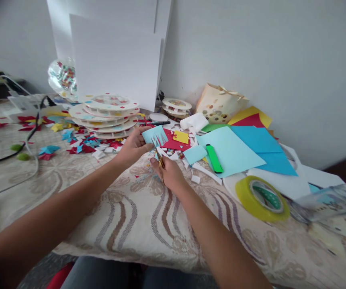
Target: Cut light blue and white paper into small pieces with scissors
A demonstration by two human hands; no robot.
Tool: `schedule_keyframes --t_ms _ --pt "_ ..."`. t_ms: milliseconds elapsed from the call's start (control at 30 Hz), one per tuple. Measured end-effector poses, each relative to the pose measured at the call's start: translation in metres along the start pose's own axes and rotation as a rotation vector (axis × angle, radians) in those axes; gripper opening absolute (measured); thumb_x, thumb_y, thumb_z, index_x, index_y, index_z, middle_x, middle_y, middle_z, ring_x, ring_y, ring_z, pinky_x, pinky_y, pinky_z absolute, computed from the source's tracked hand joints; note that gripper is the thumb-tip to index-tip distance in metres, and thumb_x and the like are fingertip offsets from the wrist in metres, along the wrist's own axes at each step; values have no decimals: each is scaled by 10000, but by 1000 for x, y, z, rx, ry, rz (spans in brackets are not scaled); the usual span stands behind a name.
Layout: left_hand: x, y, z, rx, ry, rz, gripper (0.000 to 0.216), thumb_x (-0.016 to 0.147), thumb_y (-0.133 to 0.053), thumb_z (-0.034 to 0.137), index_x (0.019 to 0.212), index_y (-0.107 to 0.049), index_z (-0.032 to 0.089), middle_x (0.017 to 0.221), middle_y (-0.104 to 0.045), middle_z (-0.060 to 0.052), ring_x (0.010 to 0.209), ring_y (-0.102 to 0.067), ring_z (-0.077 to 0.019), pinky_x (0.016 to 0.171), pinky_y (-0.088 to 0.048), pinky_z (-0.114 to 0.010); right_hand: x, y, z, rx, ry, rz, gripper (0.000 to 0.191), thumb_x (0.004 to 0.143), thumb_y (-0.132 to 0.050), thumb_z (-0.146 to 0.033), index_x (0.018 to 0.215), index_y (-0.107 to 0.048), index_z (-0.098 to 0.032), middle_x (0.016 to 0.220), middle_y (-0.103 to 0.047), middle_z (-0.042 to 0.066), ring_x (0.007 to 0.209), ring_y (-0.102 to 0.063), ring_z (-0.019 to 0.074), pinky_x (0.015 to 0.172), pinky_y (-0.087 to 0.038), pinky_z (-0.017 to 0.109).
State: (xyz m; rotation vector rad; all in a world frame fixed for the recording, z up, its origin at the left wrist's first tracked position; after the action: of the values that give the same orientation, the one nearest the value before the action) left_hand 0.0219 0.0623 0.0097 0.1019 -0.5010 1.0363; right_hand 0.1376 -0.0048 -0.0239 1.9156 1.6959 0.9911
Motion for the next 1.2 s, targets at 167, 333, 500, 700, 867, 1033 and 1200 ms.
schedule_keyframes --t_ms 167,333,500,700,867,1033,1200 --pt "1 1 0 15 12 17 499 644 -618 117 1100 -423 173 764 -542 3 650 -558 -101 608 -450 -234 2 1 1 -74 23 17 474 821 -331 -599 648 -459 -177 550 -463 -12 513 -423 117 490 -270 220" --pt "0 0 1 24 17 14 498 643 -609 112 1103 -424 160 745 -538 3 641 -548 -98 596 -439 -228 3 0 3 -115 36 31 483 822 -327 -601 650 -477 -175 553 -492 0 522 -445 125 501 -272 220" --pt "0 1 2 35 13 32 519 627 -612 100 1109 -432 170 731 -522 14 614 -531 -89 578 -429 -222 4 2 1 -188 32 37 506 818 -319 -614 615 -475 -177 531 -483 7 519 -438 130 486 -249 223" --pt "0 1 0 31 12 29 520 630 -615 113 1112 -425 164 721 -510 17 606 -518 -84 569 -420 -217 4 5 1 -229 8 19 506 819 -333 -603 570 -462 -181 512 -502 22 495 -442 133 476 -236 228" --pt "-1 1 0 26 19 44 510 632 -624 128 1102 -430 169 725 -527 19 603 -524 -82 561 -412 -206 4 2 5 -165 10 5 505 815 -344 -602 558 -443 -179 493 -478 9 491 -428 128 476 -246 224" --pt "2 6 5 -43 17 101 560 622 -642 165 1131 -409 148 786 -585 -14 688 -578 -118 643 -452 -248 4 -3 4 -16 0 -23 502 801 -327 -636 654 -463 -175 570 -483 -8 540 -422 122 515 -296 221" --pt "6 14 9 -58 -27 170 593 603 -658 157 1140 -408 134 800 -600 -25 718 -591 -130 676 -464 -268 0 -6 -4 83 9 -107 469 821 -293 -622 697 -428 -190 586 -461 -18 575 -436 130 554 -327 233"
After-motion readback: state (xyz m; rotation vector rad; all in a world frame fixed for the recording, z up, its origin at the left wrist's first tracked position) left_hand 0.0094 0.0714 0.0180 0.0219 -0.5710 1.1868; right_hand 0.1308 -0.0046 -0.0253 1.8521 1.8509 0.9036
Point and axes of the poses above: each hand's wrist, its own x-axis towards the middle knuckle, its own y-axis out of the back of the hand, z = x × y, the point moved 5 cm from there along x, towards the middle knuckle
